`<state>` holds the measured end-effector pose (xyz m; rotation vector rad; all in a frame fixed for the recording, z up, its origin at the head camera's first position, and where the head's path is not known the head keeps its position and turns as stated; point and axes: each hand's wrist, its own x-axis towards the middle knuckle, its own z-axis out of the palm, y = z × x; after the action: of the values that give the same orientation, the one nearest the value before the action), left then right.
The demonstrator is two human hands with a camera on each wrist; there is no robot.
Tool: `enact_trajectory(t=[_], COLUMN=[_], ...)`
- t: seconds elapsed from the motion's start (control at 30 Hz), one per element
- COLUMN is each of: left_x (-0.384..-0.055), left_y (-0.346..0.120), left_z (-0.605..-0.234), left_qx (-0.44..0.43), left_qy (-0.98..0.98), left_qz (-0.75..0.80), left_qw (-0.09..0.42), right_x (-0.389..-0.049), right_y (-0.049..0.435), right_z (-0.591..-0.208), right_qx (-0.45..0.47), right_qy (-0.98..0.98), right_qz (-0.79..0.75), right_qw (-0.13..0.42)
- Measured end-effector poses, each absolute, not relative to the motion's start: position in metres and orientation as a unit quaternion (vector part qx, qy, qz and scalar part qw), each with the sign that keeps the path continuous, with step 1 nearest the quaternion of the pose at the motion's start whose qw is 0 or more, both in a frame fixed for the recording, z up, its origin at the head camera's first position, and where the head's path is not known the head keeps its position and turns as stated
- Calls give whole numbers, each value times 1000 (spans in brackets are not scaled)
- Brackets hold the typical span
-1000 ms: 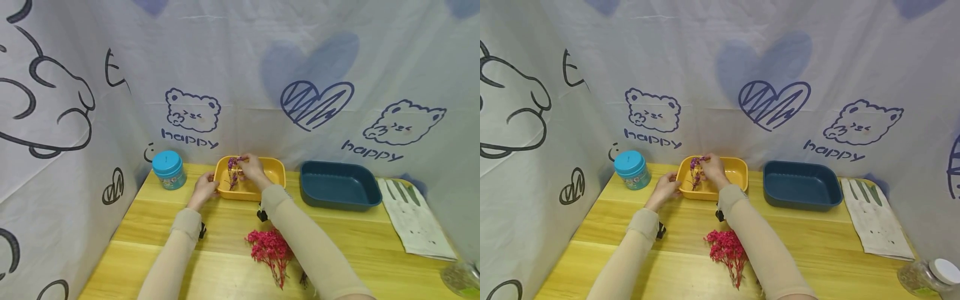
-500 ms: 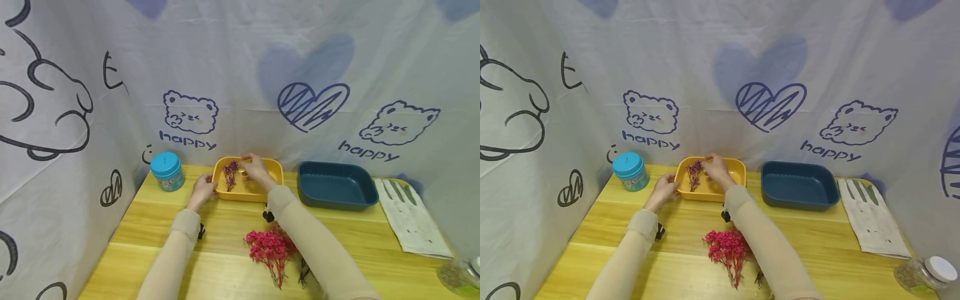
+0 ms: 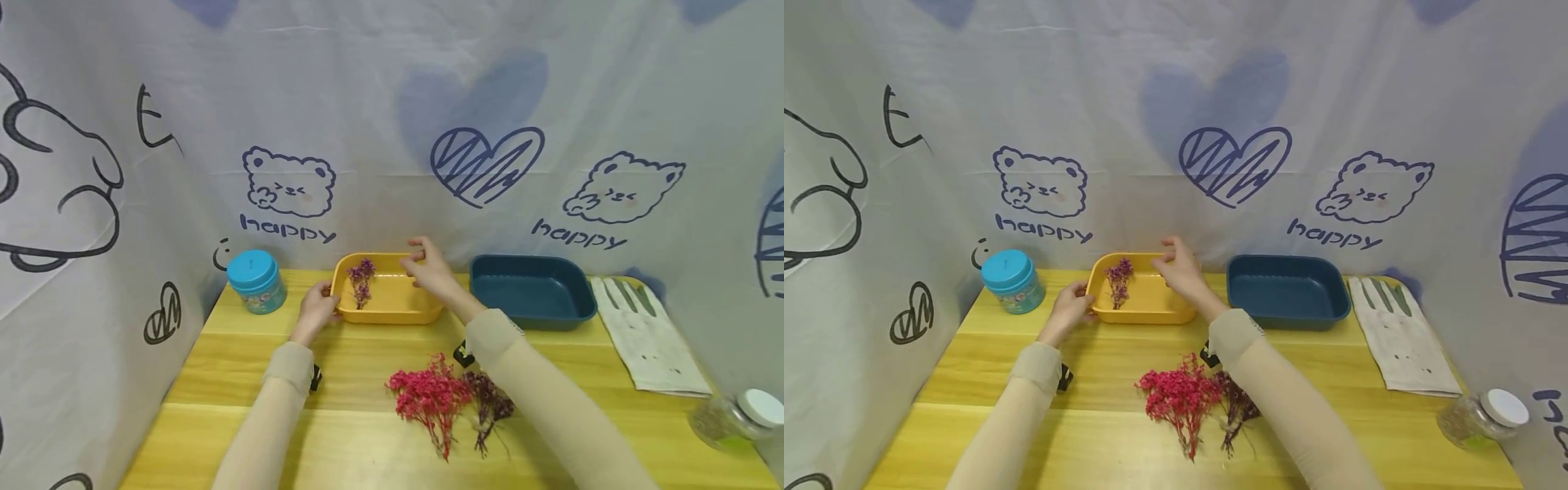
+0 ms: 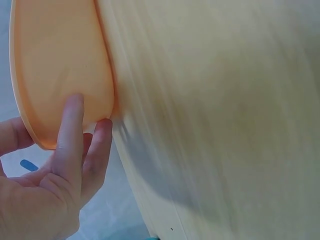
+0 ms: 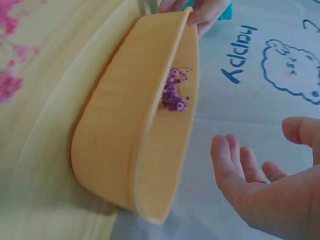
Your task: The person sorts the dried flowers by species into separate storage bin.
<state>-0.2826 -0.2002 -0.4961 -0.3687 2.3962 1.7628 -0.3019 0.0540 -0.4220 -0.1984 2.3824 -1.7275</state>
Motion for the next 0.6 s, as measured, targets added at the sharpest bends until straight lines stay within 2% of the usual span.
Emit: enact_trajectory(t=[0.27,0.6], left_x=[-284,-280], left_y=[-204,-199], left_z=[-497,-495], left_qx=[-118,-111], left_qy=[797,795], left_qz=[588,592], left_qw=[72,74], right_x=[-272,-237], right_y=[87,128], right_z=[-406,-411], right_qx=[-90,-108], right_qy=[831,863], right_qz=[-543,-490], right_qw=[81,64])
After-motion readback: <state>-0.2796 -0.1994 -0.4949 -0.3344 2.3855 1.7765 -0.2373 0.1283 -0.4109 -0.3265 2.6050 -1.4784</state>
